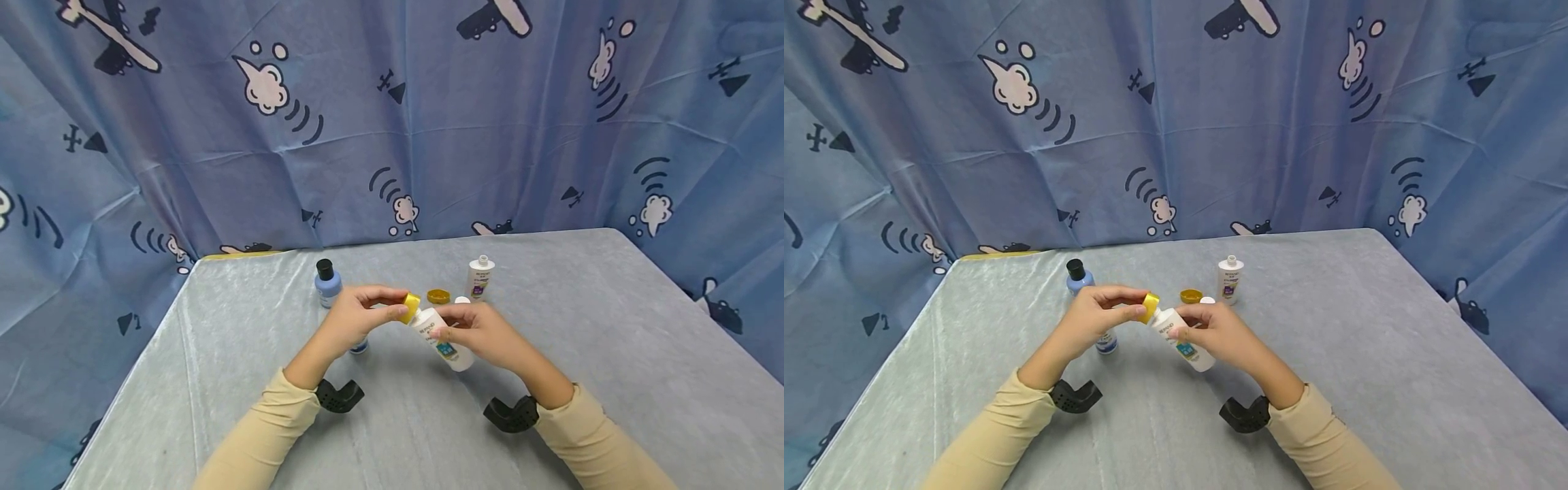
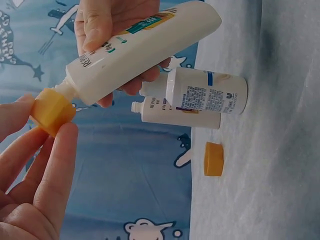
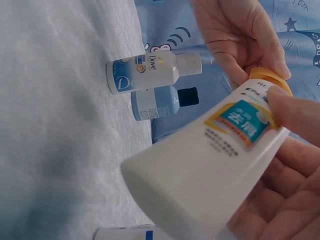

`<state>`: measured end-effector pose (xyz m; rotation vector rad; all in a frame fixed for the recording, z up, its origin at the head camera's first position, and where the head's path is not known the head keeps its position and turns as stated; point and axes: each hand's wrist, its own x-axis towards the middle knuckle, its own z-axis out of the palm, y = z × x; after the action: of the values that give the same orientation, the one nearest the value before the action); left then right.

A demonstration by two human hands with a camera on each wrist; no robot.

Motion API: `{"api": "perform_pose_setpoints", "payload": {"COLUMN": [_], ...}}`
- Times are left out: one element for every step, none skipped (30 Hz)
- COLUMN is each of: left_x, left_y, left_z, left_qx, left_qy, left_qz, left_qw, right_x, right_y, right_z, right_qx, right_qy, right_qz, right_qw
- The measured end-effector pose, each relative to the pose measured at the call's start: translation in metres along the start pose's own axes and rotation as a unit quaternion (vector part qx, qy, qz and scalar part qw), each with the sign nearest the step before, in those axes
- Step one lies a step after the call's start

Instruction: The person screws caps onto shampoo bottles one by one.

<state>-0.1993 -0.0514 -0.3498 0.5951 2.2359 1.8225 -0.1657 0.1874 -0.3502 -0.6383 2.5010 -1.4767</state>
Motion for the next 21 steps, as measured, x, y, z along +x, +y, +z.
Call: {"api": "perform_pose_setpoints", "payload": {"left_x": [-0.0001, -0.0002, -0.0004, -0.0007, -0.0010, -0.0012, -0.0014, -0.0017, -0.0018, -0.0020, -0.0019, -0.0019, -0.0017, -0.0016, -0.0014, -0.0013, -0.0012, -0.0011, -0.0011, -0.0011, -0.0012], "left_y": [0.0002, 0.0005, 0.0009, 0.0013, 0.0017, 0.0020, 0.0023, 0.0025, 0.0025, 0.0024, 0.0022, 0.0018, 0.0014, 0.0010, 0.0006, 0.0003, 0.0001, 0.0000, 0.0000, 0.0001, 0.0003], "left_z": [0.0003, 0.0005, 0.0007, 0.0009, 0.0010, 0.0011, 0.0011, 0.0011, 0.0012, 0.0013, 0.0015, 0.0018, 0.0021, 0.0024, 0.0028, 0.0030, 0.0032, 0.0033, 0.0033, 0.0032, 0.0031], "left_qx": [0.006, 0.013, 0.016, 0.018, 0.019, 0.021, 0.023, 0.024, 0.026, 0.028, 0.032, 0.037, 0.042, 0.047, 0.052, 0.057, 0.061, 0.063, 0.062, 0.062, 0.061], "left_qy": [0.001, 0.002, 0.001, 0.000, -0.001, -0.002, -0.003, -0.005, -0.006, -0.008, -0.010, -0.013, -0.015, -0.018, -0.020, -0.022, -0.024, -0.025, -0.027, -0.028, -0.029], "left_qz": [0.003, 0.006, 0.008, 0.009, 0.010, 0.010, 0.011, 0.011, 0.012, 0.012, 0.014, 0.018, 0.022, 0.027, 0.030, 0.034, 0.039, 0.041, 0.041, 0.041, 0.041], "left_qw": [1.0000, 0.9999, 0.9998, 0.9998, 0.9998, 0.9997, 0.9997, 0.9996, 0.9996, 0.9995, 0.9993, 0.9991, 0.9988, 0.9984, 0.9980, 0.9975, 0.9971, 0.9969, 0.9968, 0.9969, 0.9969], "right_x": [-0.0002, -0.0004, -0.0005, -0.0005, -0.0005, -0.0004, -0.0003, -0.0001, 0.0002, 0.0004, 0.0006, 0.0007, 0.0009, 0.0010, 0.0011, 0.0012, 0.0012, 0.0012, 0.0011, 0.0011, 0.0010], "right_y": [-0.0003, -0.0005, -0.0005, -0.0003, 0.0000, 0.0004, 0.0009, 0.0014, 0.0020, 0.0024, 0.0028, 0.0031, 0.0033, 0.0034, 0.0034, 0.0034, 0.0033, 0.0033, 0.0033, 0.0035, 0.0036], "right_z": [0.0001, 0.0002, 0.0003, 0.0004, 0.0006, 0.0007, 0.0009, 0.0011, 0.0013, 0.0015, 0.0017, 0.0019, 0.0021, 0.0023, 0.0025, 0.0026, 0.0027, 0.0028, 0.0029, 0.0029, 0.0030], "right_qx": [0.002, 0.004, 0.007, 0.009, 0.012, 0.014, 0.014, 0.015, 0.015, 0.015, 0.014, 0.014, 0.013, 0.013, 0.012, 0.011, 0.009, 0.008, 0.007, 0.006, 0.005], "right_qy": [-0.002, -0.004, -0.006, -0.008, -0.011, -0.013, -0.015, -0.016, -0.017, -0.018, -0.019, -0.019, -0.020, -0.021, -0.022, -0.022, -0.023, -0.024, -0.024, -0.025, -0.026], "right_qz": [0.003, 0.005, 0.008, 0.011, 0.013, 0.015, 0.017, 0.016, 0.016, 0.016, 0.015, 0.015, 0.014, 0.013, 0.013, 0.013, 0.012, 0.012, 0.012, 0.012, 0.011], "right_qw": [1.000, 1.000, 1.000, 1.000, 1.000, 1.000, 1.000, 1.000, 1.000, 1.000, 1.000, 1.000, 1.000, 1.000, 1.000, 1.000, 1.000, 1.000, 1.000, 1.000, 1.000]}}
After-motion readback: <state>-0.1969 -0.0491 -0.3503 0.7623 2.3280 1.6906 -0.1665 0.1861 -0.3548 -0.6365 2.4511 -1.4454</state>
